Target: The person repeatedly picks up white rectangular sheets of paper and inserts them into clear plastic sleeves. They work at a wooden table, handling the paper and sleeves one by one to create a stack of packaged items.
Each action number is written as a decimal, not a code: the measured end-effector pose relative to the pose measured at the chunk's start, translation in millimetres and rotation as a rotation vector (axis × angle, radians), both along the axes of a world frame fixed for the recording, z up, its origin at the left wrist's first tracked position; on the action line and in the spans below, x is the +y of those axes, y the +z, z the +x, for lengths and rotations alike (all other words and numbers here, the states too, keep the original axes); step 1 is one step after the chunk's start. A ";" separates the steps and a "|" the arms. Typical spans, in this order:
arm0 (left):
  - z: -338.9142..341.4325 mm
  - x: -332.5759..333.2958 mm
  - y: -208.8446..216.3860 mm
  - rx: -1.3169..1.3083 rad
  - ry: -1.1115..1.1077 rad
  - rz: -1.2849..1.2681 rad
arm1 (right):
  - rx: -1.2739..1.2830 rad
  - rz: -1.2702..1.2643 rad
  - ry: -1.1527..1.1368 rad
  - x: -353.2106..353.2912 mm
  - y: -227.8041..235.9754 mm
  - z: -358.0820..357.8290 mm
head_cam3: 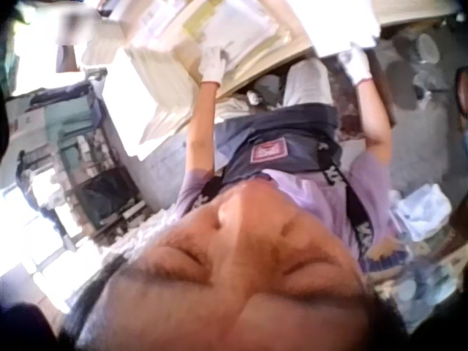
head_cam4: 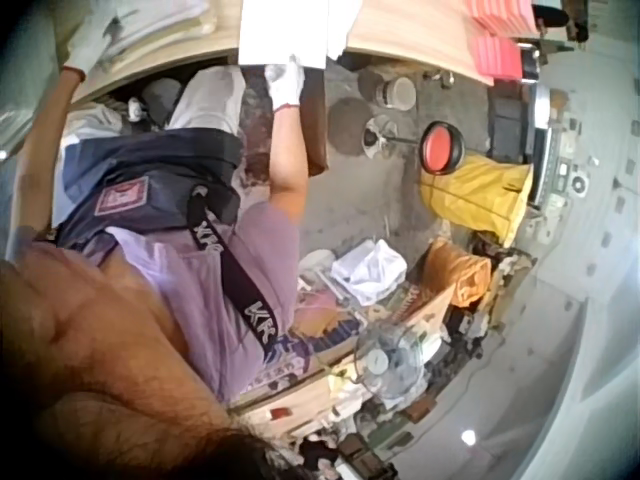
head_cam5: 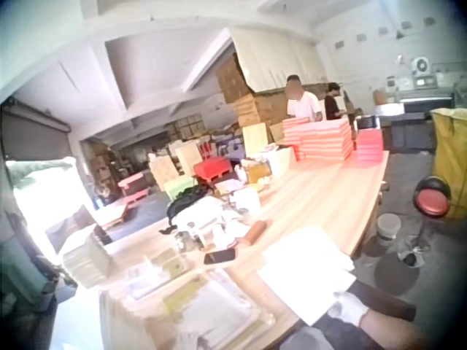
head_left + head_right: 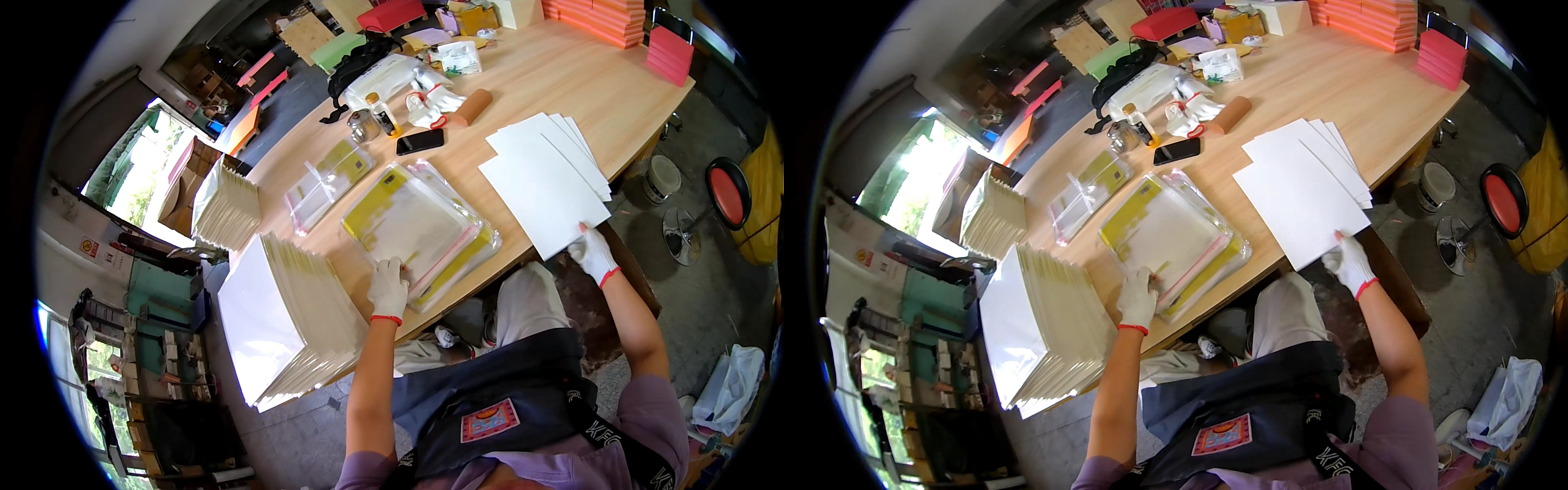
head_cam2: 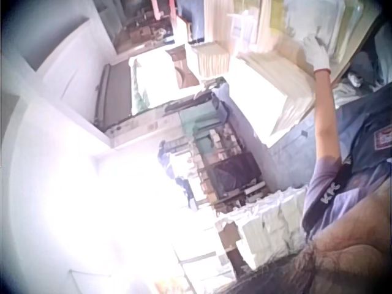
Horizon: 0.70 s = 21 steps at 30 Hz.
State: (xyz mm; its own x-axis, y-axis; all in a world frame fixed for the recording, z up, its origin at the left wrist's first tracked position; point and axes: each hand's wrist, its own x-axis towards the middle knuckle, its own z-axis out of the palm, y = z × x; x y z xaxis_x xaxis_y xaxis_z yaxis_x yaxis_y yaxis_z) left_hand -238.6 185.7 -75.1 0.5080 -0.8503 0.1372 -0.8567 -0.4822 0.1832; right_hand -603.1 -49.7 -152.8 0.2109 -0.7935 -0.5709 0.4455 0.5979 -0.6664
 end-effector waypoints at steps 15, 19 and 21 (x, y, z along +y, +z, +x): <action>-1.4 19.8 9.9 0.237 0.092 -0.373 | -0.306 -0.088 0.660 114.3 91.9 -9.1; -5.7 21.0 19.8 0.280 -0.003 -0.387 | -0.417 -0.086 0.512 124.3 52.0 5.1; -2.6 23.5 18.6 0.314 -0.094 -0.402 | -0.289 -0.034 0.278 137.3 51.9 22.4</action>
State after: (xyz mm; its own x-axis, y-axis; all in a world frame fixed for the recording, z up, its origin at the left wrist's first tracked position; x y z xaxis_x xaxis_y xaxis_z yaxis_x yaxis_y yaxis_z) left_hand -241.2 209.2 -56.5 0.5010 -0.8057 0.3160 -0.7669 -0.2441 0.5936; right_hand -580.7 87.6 -100.9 0.5685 -0.7007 -0.4310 0.4417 0.7020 -0.5587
